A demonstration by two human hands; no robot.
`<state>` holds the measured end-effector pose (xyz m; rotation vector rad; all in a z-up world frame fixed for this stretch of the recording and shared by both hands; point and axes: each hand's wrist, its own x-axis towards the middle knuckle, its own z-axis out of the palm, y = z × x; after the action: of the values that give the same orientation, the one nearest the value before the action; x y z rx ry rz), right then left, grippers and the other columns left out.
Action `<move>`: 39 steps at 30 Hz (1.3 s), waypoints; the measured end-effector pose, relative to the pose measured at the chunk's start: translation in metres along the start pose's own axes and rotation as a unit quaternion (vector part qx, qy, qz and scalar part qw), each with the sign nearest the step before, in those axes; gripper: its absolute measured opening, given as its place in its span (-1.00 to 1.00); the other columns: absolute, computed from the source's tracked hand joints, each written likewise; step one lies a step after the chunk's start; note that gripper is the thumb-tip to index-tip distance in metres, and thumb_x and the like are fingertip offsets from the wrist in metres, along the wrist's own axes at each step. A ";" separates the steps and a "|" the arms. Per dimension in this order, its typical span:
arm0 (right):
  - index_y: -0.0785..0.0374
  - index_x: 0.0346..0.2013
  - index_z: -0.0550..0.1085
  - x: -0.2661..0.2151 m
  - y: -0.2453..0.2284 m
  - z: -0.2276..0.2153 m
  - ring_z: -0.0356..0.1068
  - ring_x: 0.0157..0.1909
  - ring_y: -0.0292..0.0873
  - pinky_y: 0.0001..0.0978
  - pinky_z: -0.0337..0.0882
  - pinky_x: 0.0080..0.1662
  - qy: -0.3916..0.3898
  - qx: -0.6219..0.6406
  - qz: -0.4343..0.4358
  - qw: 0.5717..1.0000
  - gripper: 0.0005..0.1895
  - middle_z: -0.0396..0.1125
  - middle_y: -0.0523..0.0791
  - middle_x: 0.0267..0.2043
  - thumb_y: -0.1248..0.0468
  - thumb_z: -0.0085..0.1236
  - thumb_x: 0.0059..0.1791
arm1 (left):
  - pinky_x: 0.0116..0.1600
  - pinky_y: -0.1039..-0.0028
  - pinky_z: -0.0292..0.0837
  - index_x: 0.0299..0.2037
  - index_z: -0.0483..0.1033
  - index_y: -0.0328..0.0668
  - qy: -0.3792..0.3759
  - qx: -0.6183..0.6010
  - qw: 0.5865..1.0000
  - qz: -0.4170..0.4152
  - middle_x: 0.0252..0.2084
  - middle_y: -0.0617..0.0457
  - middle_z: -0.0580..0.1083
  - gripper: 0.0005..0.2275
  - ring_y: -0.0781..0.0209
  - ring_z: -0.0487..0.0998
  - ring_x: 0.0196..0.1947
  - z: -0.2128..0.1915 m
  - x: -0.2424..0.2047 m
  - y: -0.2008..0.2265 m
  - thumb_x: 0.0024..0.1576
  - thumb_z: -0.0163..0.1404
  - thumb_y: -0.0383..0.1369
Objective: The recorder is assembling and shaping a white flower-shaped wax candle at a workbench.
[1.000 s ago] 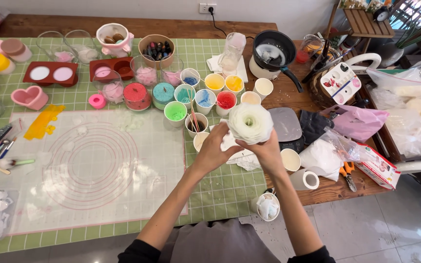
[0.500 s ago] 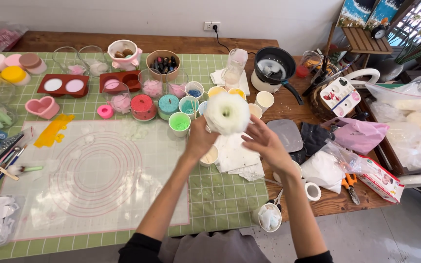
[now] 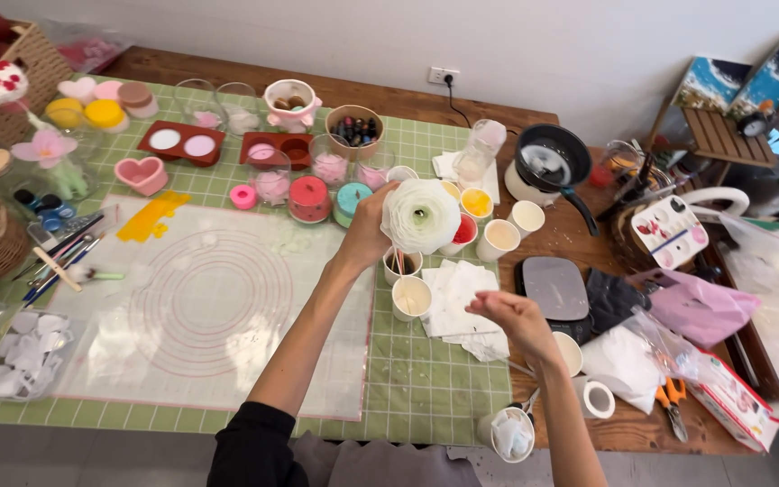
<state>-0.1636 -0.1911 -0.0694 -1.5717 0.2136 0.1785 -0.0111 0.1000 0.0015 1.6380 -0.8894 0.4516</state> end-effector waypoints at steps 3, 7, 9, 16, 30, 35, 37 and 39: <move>0.44 -0.15 0.58 0.013 0.047 -0.018 0.57 -0.03 -0.12 -0.31 0.51 0.07 -0.025 -0.048 -0.022 0.998 -0.77 0.55 0.08 -0.13 0.34 0.27 -0.05 | 0.06 0.35 0.52 0.06 0.50 -0.34 -0.021 -0.023 0.999 -0.021 -0.04 -0.10 0.55 -0.62 0.01 0.63 -0.03 -0.009 0.002 0.005 0.01 0.22 -0.55; 0.49 -0.24 0.59 0.028 0.102 -0.029 0.54 -0.16 -0.16 -0.35 0.46 -0.07 -0.011 -0.118 0.006 0.993 -0.78 0.57 0.09 -0.26 0.32 0.33 -0.02 | 0.06 0.38 0.51 0.08 0.49 -0.33 -0.040 -0.016 0.998 -0.038 -0.04 -0.10 0.58 -0.56 0.07 0.64 -0.03 -0.011 0.001 -0.009 -0.04 0.26 -0.51; 0.38 -0.21 0.62 0.032 0.116 -0.030 0.57 -0.25 -0.21 -0.44 0.47 -0.13 -0.024 -0.198 0.072 0.977 -0.80 0.60 -0.01 -0.35 0.26 0.22 0.01 | 0.09 0.40 0.51 0.10 0.49 -0.32 -0.081 -0.069 0.991 -0.077 -0.03 -0.07 0.61 -0.56 0.12 0.65 -0.03 -0.013 0.000 -0.014 0.00 0.26 -0.46; 0.40 -0.19 0.63 0.035 0.091 -0.014 0.58 -0.19 -0.24 -0.45 0.53 -0.12 -0.012 -0.281 0.048 0.959 -0.83 0.60 -0.03 -0.27 0.34 0.28 -0.01 | 0.11 0.36 0.49 0.10 0.49 -0.28 -0.139 -0.055 0.983 -0.109 -0.02 -0.07 0.60 -0.58 0.12 0.64 -0.01 -0.020 0.012 0.003 0.01 0.24 -0.42; 0.19 0.52 -0.03 0.008 -0.097 0.078 0.37 0.26 0.02 -0.02 0.45 0.17 -0.119 0.172 -0.185 0.960 -0.38 0.11 -0.08 0.48 0.05 -0.34 0.18 | 0.05 0.31 0.48 0.01 0.52 -0.26 -0.291 -0.035 0.955 -0.043 -0.05 -0.03 0.56 -0.70 0.04 0.59 -0.02 -0.003 0.030 0.010 0.06 0.17 -0.51; 0.28 0.51 0.05 0.017 -0.077 0.077 0.26 0.37 -0.09 -0.04 0.36 0.25 -0.075 0.208 -0.154 0.963 -0.41 0.16 -0.03 0.43 0.08 -0.33 0.22 | 0.04 0.33 0.49 0.07 0.49 -0.26 -0.286 -0.044 0.954 -0.078 -0.03 -0.06 0.55 -0.60 0.06 0.60 -0.04 0.008 0.021 -0.003 -0.01 0.05 -0.66; 0.30 0.49 0.06 0.017 -0.080 0.081 0.26 0.38 -0.09 -0.03 0.35 0.28 -0.067 0.241 -0.154 0.956 -0.43 0.17 -0.03 0.42 0.10 -0.31 0.23 | 0.08 0.33 0.48 0.17 0.46 -0.25 -0.250 -0.088 0.963 -0.050 0.04 -0.08 0.53 -0.53 0.08 0.59 0.02 0.014 0.014 -0.008 0.00 0.02 -0.69; 0.26 0.46 0.06 0.015 -0.085 0.087 0.27 0.37 -0.08 0.00 0.37 0.27 -0.058 0.277 -0.152 0.947 -0.46 0.18 -0.05 0.40 0.13 -0.32 0.20 | -0.03 0.33 0.50 0.16 0.45 -0.23 -0.192 -0.096 0.970 -0.110 0.01 -0.05 0.55 -0.47 0.03 0.60 -0.07 0.021 0.005 -0.007 -0.09 0.04 -0.68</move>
<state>-0.1263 -0.1040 0.0082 -1.0107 -0.0727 -0.0339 -0.0060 0.0790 -0.0055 1.6464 -0.9856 -0.1107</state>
